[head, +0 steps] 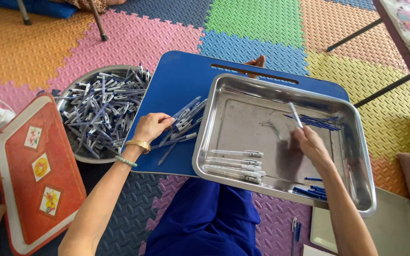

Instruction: The person disassembles ballpoint pens by removing the caps and ink cartridges. The pen bodies are placed on a metal tray, while the removed caps and cartridges are placed into a separate metal bowl.

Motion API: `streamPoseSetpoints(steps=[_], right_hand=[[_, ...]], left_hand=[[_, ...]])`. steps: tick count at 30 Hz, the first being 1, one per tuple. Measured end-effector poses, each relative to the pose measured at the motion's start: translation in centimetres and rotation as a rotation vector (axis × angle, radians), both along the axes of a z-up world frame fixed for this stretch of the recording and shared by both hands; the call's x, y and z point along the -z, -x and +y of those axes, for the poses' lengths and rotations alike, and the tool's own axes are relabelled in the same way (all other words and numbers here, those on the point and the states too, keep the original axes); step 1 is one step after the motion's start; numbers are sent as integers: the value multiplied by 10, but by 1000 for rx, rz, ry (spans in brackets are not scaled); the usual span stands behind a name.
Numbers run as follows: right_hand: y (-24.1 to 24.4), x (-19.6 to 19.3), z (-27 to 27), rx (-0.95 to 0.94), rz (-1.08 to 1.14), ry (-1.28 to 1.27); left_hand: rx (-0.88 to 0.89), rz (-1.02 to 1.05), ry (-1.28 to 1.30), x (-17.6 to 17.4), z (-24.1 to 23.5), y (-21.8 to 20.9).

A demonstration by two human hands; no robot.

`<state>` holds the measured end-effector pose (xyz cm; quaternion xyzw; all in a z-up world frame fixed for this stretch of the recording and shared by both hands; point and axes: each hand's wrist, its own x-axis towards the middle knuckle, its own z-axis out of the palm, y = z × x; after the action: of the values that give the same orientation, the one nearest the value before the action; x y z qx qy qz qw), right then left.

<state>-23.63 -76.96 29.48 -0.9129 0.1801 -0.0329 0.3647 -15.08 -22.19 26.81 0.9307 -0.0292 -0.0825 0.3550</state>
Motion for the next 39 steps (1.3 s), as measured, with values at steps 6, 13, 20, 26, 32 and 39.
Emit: streamPoseSetpoints(steps=[6, 13, 20, 26, 32, 39], right_hand=[[-41, -10, -8, 24, -84, 36], [-95, 29, -27, -4, -154, 356], [-117, 46, -14, 18, -94, 378], [-104, 52, -78, -20, -205, 446], [-15, -45, -8, 128, -372, -321], [100, -37, 122, -152, -382, -1160]], left_hand=[[-164, -7, 318, 3, 4, 11], [-250, -72, 711, -4, -6, 22], [-230, -112, 945, -46, -33, 47], [-142, -150, 978, -55, -57, 77], [-23, -156, 745, -44, -70, 146], [114, -268, 1082, -44, -129, 174]])
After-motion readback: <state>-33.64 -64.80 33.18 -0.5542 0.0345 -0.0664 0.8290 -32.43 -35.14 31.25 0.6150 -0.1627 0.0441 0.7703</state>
